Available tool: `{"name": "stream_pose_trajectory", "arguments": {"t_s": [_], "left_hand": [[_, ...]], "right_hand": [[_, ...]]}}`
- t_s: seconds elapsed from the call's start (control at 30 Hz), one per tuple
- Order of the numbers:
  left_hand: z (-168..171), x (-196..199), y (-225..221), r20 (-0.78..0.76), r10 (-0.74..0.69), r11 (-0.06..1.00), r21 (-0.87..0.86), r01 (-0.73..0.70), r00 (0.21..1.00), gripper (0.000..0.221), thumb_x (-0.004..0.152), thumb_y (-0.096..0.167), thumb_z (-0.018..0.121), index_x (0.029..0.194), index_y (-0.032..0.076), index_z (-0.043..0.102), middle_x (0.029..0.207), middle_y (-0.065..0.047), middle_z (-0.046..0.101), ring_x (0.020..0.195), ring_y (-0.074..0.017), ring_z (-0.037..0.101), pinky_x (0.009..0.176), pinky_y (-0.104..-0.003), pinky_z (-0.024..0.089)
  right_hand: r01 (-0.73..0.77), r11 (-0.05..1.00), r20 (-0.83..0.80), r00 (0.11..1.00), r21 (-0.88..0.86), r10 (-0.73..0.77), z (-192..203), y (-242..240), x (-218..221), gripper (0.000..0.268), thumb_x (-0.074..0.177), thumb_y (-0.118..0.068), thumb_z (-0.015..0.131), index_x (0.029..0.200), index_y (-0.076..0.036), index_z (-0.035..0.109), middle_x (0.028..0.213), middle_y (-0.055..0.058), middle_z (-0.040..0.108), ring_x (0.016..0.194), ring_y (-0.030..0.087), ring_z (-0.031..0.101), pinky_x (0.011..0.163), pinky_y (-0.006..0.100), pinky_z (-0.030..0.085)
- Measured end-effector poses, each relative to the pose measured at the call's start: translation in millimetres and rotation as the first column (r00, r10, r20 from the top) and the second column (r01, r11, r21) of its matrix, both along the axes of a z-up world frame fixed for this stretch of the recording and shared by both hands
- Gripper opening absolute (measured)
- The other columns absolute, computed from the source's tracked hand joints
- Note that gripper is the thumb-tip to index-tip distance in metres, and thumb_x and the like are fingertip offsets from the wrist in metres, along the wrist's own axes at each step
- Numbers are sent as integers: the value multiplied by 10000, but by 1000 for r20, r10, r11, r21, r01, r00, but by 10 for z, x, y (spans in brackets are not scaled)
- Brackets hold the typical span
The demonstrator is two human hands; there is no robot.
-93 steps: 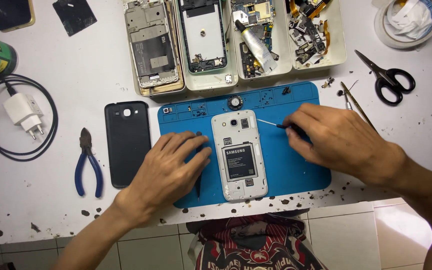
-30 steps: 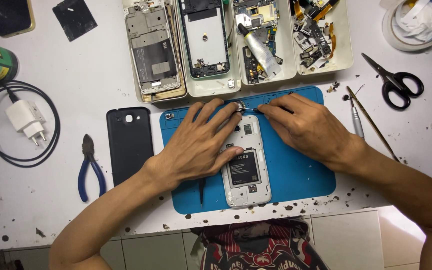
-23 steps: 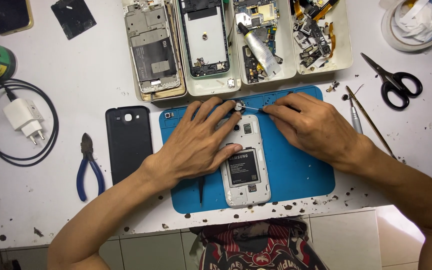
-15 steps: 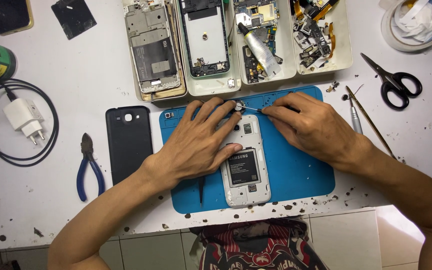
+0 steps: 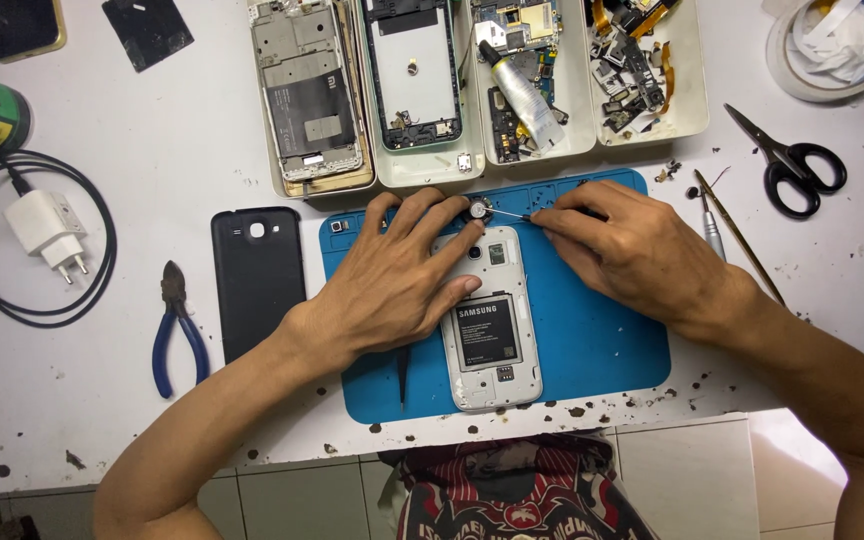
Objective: Disassembling a mobile phone and manipulating internal components using precision tools.
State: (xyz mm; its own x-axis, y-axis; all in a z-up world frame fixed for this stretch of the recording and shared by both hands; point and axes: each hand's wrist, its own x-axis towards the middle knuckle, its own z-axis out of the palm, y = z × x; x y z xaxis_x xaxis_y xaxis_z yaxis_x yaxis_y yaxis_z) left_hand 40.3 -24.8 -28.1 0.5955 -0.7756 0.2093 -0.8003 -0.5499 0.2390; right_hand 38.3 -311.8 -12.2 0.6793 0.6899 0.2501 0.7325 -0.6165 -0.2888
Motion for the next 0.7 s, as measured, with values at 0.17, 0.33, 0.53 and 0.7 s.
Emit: {"name": "stream_pose_trajectory", "arguments": {"t_s": [0.17,0.33,0.53,0.7], "left_hand": [[12,-4,1,-6,2,1000,4,-2,1000,489,1064,446,487,1393,95,572,1432,-169,540,1322,-350,483,1046,-551,363],[15,3,6,-10,5,1000,20,-5,1000,520,1061,473,464,1411,100,562,1440,-173,534,1325,-359,478,1042,-566,335],[301,45,106,69,-52,997,65,48,996,512,1106,420,445,1509,106,475,1429,-179,602,1266,-349,564,1033,-548,388],[635,-31,373,230,-68,995,82,50,971,381,999,23,633,1378,70,626,900,-81,725,850,-251,649,879,-419,529]], "right_hand": [[1,998,-31,1000,59,1,100,-32,14,216,945,-73,755,1153,-17,752,1031,167,714,906,284,698,828,372,617],[2,971,-142,989,238,33,169,-135,37,131,843,-25,736,968,-14,772,983,182,715,930,284,722,777,331,607],[-37,976,-189,979,216,79,157,-141,53,187,846,-36,720,1025,-38,777,924,114,692,748,205,655,624,284,552],[-69,962,-216,968,266,129,176,-68,44,238,920,-22,701,1154,17,718,1007,157,681,859,240,668,746,306,585]]}}
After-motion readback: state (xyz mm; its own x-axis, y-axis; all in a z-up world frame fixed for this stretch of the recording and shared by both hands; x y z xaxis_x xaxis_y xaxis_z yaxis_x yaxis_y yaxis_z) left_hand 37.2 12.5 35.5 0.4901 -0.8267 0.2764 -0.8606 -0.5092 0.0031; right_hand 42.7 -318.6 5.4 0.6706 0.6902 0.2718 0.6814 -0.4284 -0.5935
